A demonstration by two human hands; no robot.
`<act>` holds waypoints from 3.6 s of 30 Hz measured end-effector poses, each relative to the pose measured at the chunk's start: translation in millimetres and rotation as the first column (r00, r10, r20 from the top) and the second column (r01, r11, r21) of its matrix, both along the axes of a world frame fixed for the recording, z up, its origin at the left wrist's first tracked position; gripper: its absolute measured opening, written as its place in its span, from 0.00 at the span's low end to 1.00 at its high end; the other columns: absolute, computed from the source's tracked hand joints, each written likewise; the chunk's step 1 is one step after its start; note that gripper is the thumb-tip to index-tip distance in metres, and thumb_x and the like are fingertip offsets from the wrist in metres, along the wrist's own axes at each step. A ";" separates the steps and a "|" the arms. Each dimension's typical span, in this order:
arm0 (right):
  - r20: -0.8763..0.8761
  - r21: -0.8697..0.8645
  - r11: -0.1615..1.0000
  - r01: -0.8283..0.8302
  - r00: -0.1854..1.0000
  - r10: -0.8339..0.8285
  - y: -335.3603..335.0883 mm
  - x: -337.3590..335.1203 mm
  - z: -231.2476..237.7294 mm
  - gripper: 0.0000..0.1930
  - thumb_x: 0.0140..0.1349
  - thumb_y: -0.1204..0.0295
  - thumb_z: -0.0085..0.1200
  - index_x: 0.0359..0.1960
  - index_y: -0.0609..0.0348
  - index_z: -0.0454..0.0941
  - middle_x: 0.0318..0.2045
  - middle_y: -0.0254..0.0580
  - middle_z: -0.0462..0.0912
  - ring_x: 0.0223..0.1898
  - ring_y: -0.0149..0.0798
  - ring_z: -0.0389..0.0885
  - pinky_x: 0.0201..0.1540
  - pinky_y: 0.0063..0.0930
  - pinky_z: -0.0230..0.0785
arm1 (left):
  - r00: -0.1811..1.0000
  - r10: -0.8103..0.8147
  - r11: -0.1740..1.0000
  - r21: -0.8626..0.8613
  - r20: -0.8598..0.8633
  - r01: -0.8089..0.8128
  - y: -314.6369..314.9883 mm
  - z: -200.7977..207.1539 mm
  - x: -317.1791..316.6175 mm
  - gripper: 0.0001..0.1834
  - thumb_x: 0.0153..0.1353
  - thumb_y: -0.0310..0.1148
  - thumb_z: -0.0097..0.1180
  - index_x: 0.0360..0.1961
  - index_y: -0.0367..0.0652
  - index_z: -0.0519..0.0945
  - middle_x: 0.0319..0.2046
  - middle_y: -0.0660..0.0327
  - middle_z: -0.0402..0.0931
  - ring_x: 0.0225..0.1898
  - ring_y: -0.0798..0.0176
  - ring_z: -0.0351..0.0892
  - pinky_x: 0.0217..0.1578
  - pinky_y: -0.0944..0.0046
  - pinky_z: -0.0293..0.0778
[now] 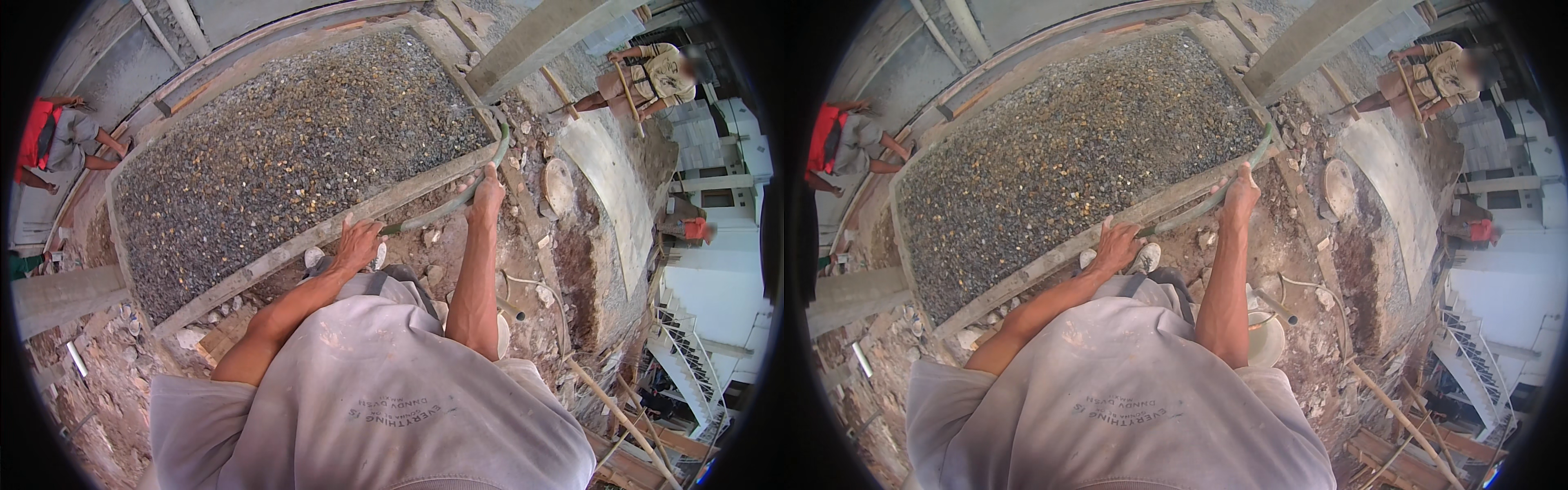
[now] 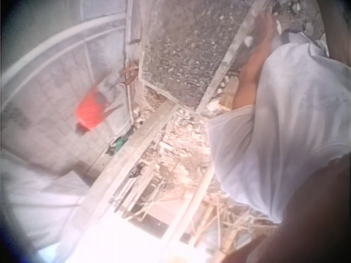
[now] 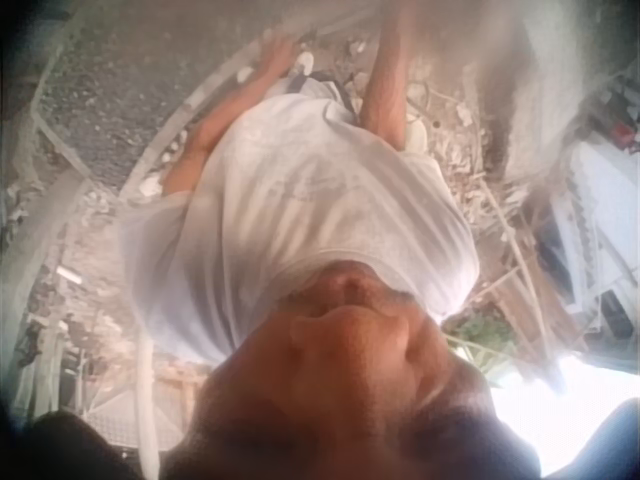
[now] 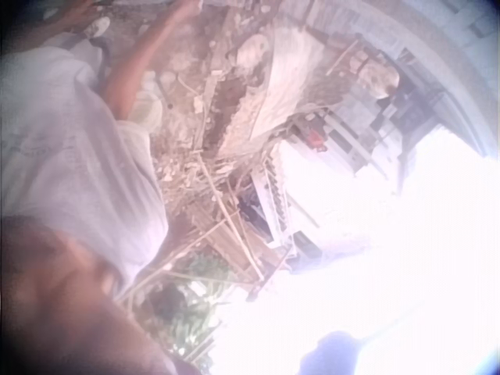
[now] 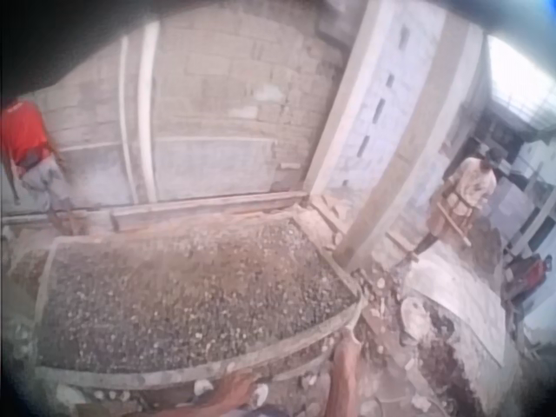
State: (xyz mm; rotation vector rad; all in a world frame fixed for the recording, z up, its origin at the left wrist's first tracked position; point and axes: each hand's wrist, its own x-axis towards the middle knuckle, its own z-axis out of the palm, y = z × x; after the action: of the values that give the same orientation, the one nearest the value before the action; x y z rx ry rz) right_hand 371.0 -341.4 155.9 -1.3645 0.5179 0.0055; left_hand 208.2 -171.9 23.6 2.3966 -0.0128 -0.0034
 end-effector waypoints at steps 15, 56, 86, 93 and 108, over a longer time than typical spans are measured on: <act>0.018 0.035 0.999 -0.002 1.000 0.001 6.0 12.5 9.2 0.18 0.66 0.59 0.43 0.29 0.64 0.68 0.17 0.38 0.69 0.15 0.33 0.67 0.17 0.28 0.66 | 0.995 0.034 0.999 -0.013 0.093 -0.033 0.1 0.3 2.6 0.17 0.55 0.39 0.56 0.43 0.41 0.76 0.38 0.56 0.77 0.48 0.56 0.73 0.59 0.43 0.47; 0.068 0.029 0.999 -0.032 0.997 0.030 11.5 16.6 20.6 0.18 0.65 0.59 0.43 0.29 0.64 0.69 0.17 0.37 0.68 0.15 0.32 0.67 0.18 0.26 0.66 | 0.989 0.075 0.993 -0.097 0.131 -0.062 -1.9 8.8 3.7 0.12 0.54 0.31 0.56 0.39 0.38 0.75 0.32 0.56 0.76 0.45 0.54 0.73 0.57 0.46 0.50; 0.041 0.077 0.991 0.114 0.992 -0.117 -12.8 7.3 5.3 0.16 0.66 0.61 0.42 0.29 0.63 0.69 0.18 0.36 0.68 0.17 0.31 0.68 0.17 0.26 0.66 | 0.992 -0.006 0.999 -0.031 0.129 0.010 -5.3 3.7 7.3 0.11 0.56 0.32 0.54 0.40 0.43 0.75 0.37 0.58 0.78 0.47 0.57 0.73 0.55 0.40 0.50; 0.006 0.073 0.990 0.120 0.993 -0.121 -22.5 1.5 5.3 0.13 0.65 0.61 0.44 0.31 0.58 0.66 0.23 0.34 0.68 0.21 0.31 0.69 0.18 0.25 0.66 | 0.991 -0.021 0.999 -0.026 0.131 0.024 -6.9 4.4 7.6 0.11 0.55 0.33 0.55 0.39 0.44 0.75 0.35 0.60 0.77 0.46 0.58 0.74 0.54 0.39 0.52; 0.037 0.062 0.982 0.180 0.983 -0.183 -45.3 -4.7 -10.6 0.16 0.66 0.61 0.44 0.31 0.64 0.69 0.23 0.37 0.69 0.21 0.31 0.69 0.19 0.26 0.67 | 0.991 -0.068 0.997 -0.027 0.118 0.072 -10.8 5.0 7.5 0.13 0.54 0.33 0.57 0.42 0.45 0.76 0.33 0.60 0.76 0.44 0.58 0.74 0.58 0.40 0.48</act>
State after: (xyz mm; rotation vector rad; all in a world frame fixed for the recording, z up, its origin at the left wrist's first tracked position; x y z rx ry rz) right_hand 366.3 -386.7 145.3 -1.2543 0.6004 -0.1559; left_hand 215.7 -182.6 28.6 2.3608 -0.1508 0.1040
